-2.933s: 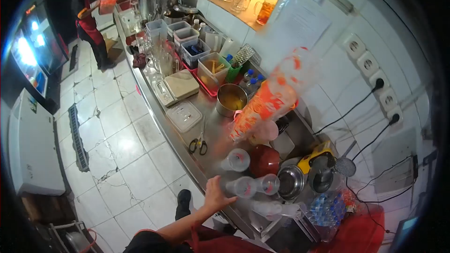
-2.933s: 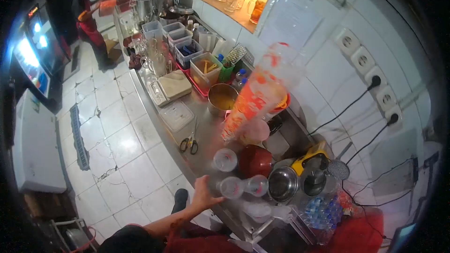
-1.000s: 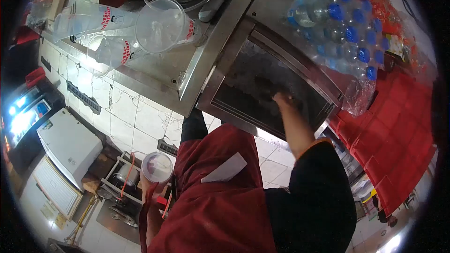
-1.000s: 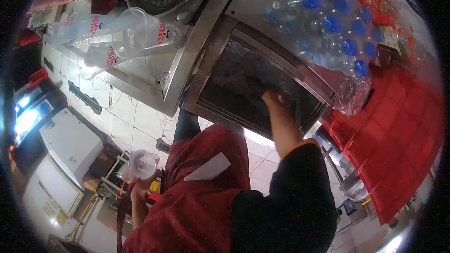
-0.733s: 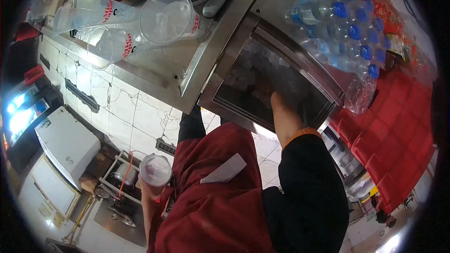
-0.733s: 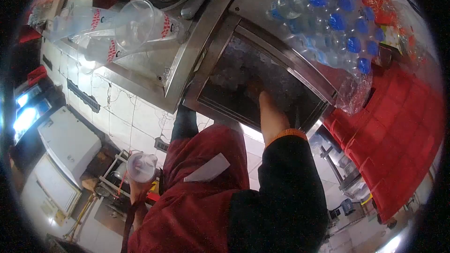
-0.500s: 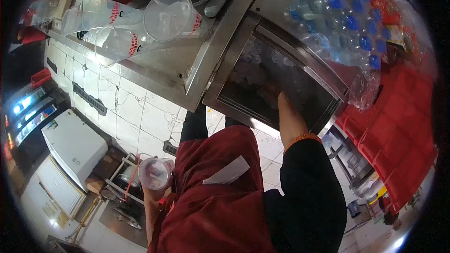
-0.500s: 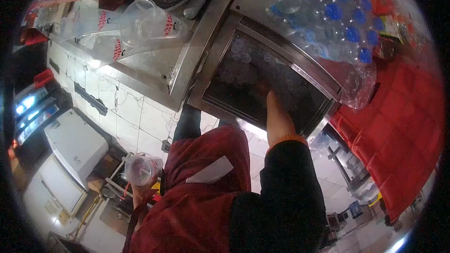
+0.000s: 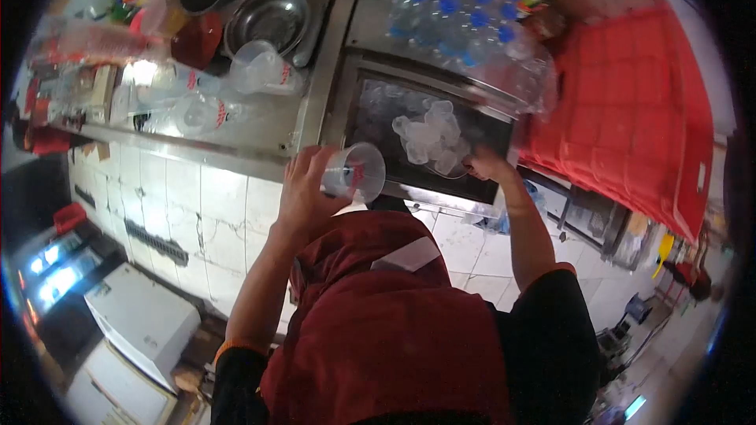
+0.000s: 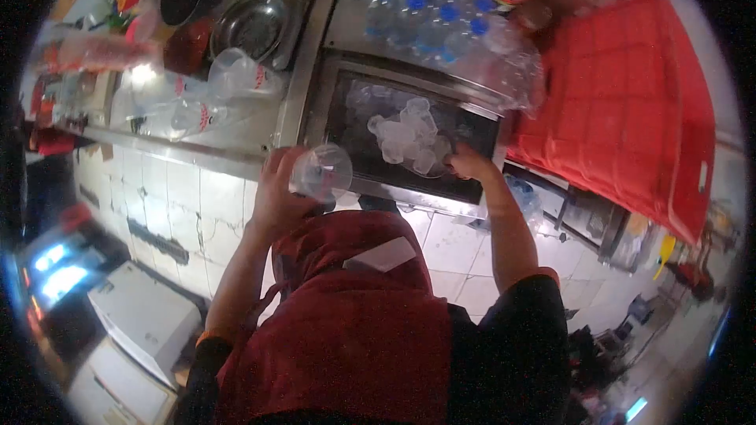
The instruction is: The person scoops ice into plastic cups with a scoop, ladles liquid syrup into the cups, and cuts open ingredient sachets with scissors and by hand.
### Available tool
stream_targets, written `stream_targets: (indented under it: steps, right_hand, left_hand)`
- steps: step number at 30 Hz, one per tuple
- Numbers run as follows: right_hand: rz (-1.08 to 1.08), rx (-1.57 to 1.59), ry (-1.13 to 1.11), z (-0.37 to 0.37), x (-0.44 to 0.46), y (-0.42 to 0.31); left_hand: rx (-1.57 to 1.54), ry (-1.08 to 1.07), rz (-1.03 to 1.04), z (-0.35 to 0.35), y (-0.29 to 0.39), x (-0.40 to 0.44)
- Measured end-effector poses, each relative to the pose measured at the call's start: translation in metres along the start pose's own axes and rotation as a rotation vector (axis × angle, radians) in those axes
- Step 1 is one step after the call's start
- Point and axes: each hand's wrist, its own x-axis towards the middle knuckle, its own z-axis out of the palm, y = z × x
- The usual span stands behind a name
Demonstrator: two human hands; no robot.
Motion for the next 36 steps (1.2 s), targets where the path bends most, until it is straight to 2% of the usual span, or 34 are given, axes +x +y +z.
stream_targets:
  steps: [3, 6, 8, 10, 11, 12, 14, 15, 16, 18, 19, 21, 23, 25, 27, 28, 30, 31, 35, 36]
  right_hand:
    - [-0.036, -0.118, -0.021, -0.037, -0.057, -0.009]
    - [-0.124, -0.142, 0.177, -0.045, -0.107, -0.027]
    - [-0.156, -0.191, 0.163, -0.051, -0.131, -0.042]
    - [-0.096, -0.217, 0.224, -0.055, -0.136, -0.034]
    - [-0.115, -0.270, 0.145, -0.061, -0.140, -0.034]
    - [-0.114, -0.263, 0.159, -0.064, -0.141, -0.030]
    - [-0.109, -0.069, 0.053, -0.060, -0.137, -0.017]
    - [-0.037, -0.212, 0.052, -0.058, -0.133, -0.013]
    - [-0.039, -0.209, 0.058, -0.057, -0.129, -0.010]
    - [0.055, 0.040, -0.029, -0.046, -0.125, 0.003]
    - [0.055, 0.043, -0.029, -0.041, -0.128, 0.001]
    - [-0.028, -0.120, -0.072, -0.030, -0.134, -0.003]
    - [0.025, -0.056, -0.100, -0.022, -0.123, 0.010]
    - [0.074, 0.007, -0.120, -0.016, -0.116, 0.021]
    - [-0.078, -0.198, -0.090, -0.012, -0.116, 0.030]
    - [-0.080, -0.202, -0.094, -0.012, -0.117, 0.026]
    - [0.071, 0.064, -0.077, -0.008, -0.125, 0.023]
    - [0.040, 0.016, -0.019, -0.006, -0.134, 0.013]
    - [-0.056, -0.023, 0.023, -0.013, -0.157, -0.015]
    - [-0.216, -0.093, 0.086, -0.013, -0.166, -0.027]
  left_hand:
    - [0.130, -0.060, 0.093, 0.007, 0.011, 0.036]
    - [0.145, -0.081, 0.120, 0.030, 0.007, 0.060]
    - [0.115, -0.118, 0.168, 0.047, 0.012, 0.077]
    - [0.041, -0.131, 0.252, 0.069, 0.015, 0.088]
    - [0.039, -0.130, 0.271, 0.076, 0.017, 0.094]
    - [0.053, -0.139, 0.262, 0.084, 0.018, 0.098]
    - [0.066, -0.162, 0.258, 0.093, 0.020, 0.097]
    - [0.048, -0.174, 0.254, 0.095, 0.020, 0.098]
    - [0.030, -0.182, 0.249, 0.099, 0.017, 0.101]
    - [-0.036, -0.194, 0.254, 0.109, 0.005, 0.096]
    - [-0.103, -0.195, 0.258, 0.113, 0.001, 0.095]
    - [-0.106, -0.193, 0.234, 0.119, -0.007, 0.087]
    - [-0.107, -0.194, 0.208, 0.119, -0.009, 0.079]
    - [-0.122, -0.144, 0.076, 0.119, -0.008, 0.078]
    - [-0.139, -0.131, 0.115, 0.116, -0.008, 0.075]
    - [-0.154, -0.117, 0.150, 0.113, -0.008, 0.074]
    - [-0.159, -0.065, 0.151, 0.106, -0.011, 0.069]
    - [-0.166, -0.007, 0.167, 0.103, -0.010, 0.071]
    - [-0.185, -0.046, 0.214, 0.092, -0.004, 0.074]
    - [-0.169, -0.058, 0.236, 0.094, -0.002, 0.074]
